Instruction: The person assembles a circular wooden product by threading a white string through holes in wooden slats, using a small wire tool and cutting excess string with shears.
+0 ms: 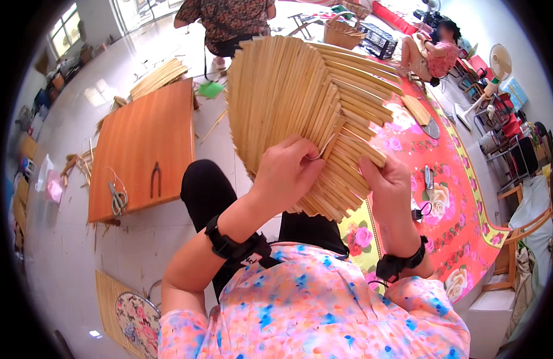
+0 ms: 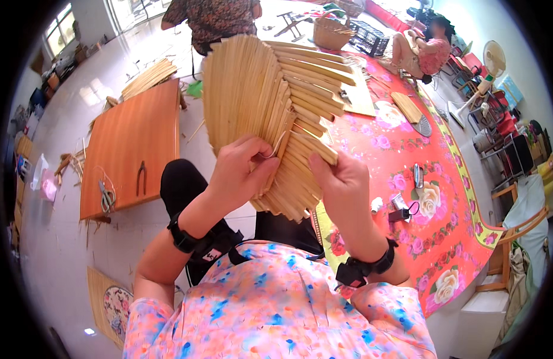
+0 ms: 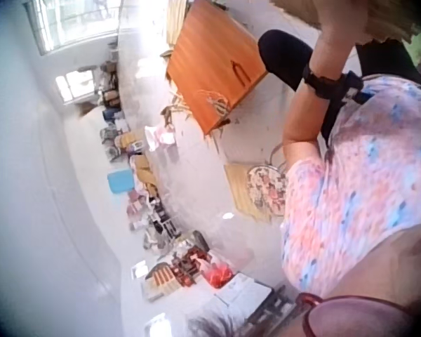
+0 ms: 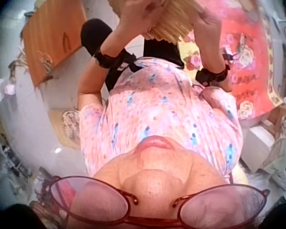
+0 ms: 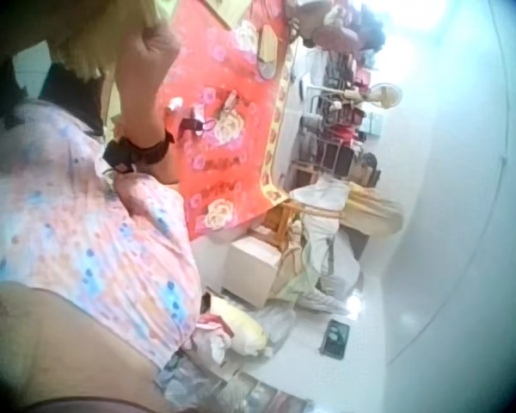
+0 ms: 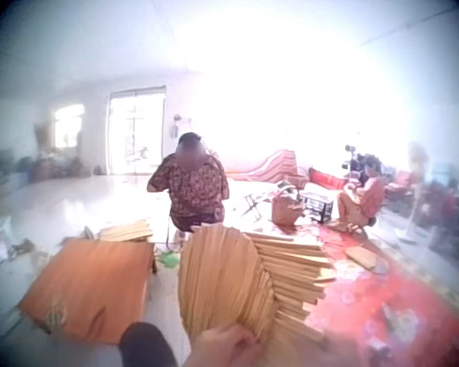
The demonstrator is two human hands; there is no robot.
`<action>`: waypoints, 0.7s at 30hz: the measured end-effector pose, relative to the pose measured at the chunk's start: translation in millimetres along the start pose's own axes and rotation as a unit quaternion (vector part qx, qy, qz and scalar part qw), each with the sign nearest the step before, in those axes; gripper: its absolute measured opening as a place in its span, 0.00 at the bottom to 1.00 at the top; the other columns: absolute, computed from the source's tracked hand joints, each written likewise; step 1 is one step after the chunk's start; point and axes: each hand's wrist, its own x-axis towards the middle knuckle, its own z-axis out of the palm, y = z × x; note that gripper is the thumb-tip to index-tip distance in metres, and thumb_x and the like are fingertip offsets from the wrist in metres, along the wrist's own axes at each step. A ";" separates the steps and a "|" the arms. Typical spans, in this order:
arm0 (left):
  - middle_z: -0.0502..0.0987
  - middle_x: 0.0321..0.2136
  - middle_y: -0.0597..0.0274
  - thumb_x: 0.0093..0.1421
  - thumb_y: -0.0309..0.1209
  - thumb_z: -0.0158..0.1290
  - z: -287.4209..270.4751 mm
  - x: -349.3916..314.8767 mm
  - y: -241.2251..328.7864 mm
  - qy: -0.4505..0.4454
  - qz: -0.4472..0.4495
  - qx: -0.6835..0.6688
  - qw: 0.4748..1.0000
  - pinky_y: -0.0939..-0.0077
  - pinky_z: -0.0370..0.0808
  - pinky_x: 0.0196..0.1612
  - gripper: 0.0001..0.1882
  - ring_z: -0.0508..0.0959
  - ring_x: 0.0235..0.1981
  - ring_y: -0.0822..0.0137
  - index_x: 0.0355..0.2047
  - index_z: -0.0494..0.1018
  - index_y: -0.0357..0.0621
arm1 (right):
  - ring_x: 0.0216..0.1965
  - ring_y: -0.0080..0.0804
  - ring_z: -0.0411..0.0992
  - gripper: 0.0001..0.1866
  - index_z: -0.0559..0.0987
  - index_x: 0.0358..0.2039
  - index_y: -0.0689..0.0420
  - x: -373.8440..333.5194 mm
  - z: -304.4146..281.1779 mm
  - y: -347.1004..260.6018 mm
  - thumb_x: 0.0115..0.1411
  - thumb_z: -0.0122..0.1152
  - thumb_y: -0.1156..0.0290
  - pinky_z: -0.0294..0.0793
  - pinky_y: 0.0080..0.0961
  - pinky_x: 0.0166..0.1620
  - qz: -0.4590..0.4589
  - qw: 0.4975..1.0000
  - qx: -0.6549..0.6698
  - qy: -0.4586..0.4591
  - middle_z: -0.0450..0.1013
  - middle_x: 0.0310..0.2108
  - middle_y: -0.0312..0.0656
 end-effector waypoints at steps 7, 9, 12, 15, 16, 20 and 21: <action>0.72 0.20 0.60 0.57 0.27 0.59 -2.5 -15.4 -24.7 0.022 -0.137 -0.046 0.989 0.78 0.68 0.25 0.09 0.70 0.21 0.76 0.27 0.71 0.33 | 0.22 0.14 0.67 0.11 0.81 0.34 0.63 62.9 16.2 -1.3 0.59 0.62 0.67 0.64 0.15 0.24 0.131 0.983 -0.041 -0.118 0.74 0.24 0.31; 0.74 0.22 0.53 0.55 0.27 0.59 -5.7 -13.6 -25.5 0.034 -0.158 -0.048 0.986 0.71 0.71 0.27 0.09 0.74 0.22 0.64 0.29 0.72 0.34 | 0.23 0.17 0.71 0.11 0.82 0.35 0.63 79.3 20.6 -3.9 0.58 0.62 0.68 0.69 0.17 0.26 0.156 0.977 -0.017 -0.144 0.77 0.26 0.35; 0.75 0.22 0.51 0.55 0.26 0.59 -5.5 -9.9 -25.3 0.072 -0.201 -0.100 0.972 0.68 0.73 0.27 0.09 0.76 0.21 0.60 0.34 0.71 0.37 | 0.24 0.18 0.71 0.11 0.82 0.35 0.64 92.3 28.3 -8.3 0.58 0.62 0.68 0.70 0.17 0.27 0.157 0.971 -0.054 -0.170 0.77 0.27 0.35; 0.75 0.22 0.54 0.56 0.25 0.59 -5.2 -11.6 -30.6 0.080 -0.226 -0.135 0.961 0.68 0.73 0.26 0.14 0.76 0.21 0.62 0.42 0.72 0.40 | 0.25 0.18 0.73 0.13 0.81 0.39 0.65 101.8 29.3 -7.5 0.59 0.63 0.68 0.72 0.16 0.28 0.181 0.960 -0.086 -0.196 0.78 0.31 0.38; 0.74 0.22 0.55 0.56 0.24 0.58 -4.7 -12.8 -33.9 0.075 -0.231 -0.140 0.960 0.68 0.73 0.26 0.16 0.76 0.21 0.63 0.45 0.72 0.42 | 0.26 0.20 0.75 0.15 0.80 0.40 0.66 104.4 29.3 -7.2 0.59 0.63 0.67 0.74 0.17 0.29 0.196 0.954 -0.099 -0.203 0.79 0.33 0.41; 0.69 0.20 0.62 0.56 0.20 0.58 -1.7 -17.6 -51.3 0.106 -0.073 -0.122 0.984 0.78 0.69 0.24 0.22 0.69 0.19 0.73 0.52 0.73 0.44 | 0.29 0.15 0.73 0.15 0.80 0.43 0.64 105.9 38.3 -8.1 0.61 0.62 0.66 0.71 0.14 0.32 0.188 0.952 -0.115 -0.212 0.78 0.32 0.36; 0.70 0.20 0.61 0.56 0.20 0.59 -3.6 -18.7 -57.1 0.089 -0.044 -0.090 0.991 0.77 0.70 0.25 0.22 0.70 0.19 0.72 0.52 0.73 0.44 | 0.25 0.11 0.67 0.13 0.81 0.40 0.63 102.8 41.8 -10.2 0.62 0.60 0.67 0.65 0.13 0.28 0.179 0.955 -0.141 -0.189 0.75 0.28 0.31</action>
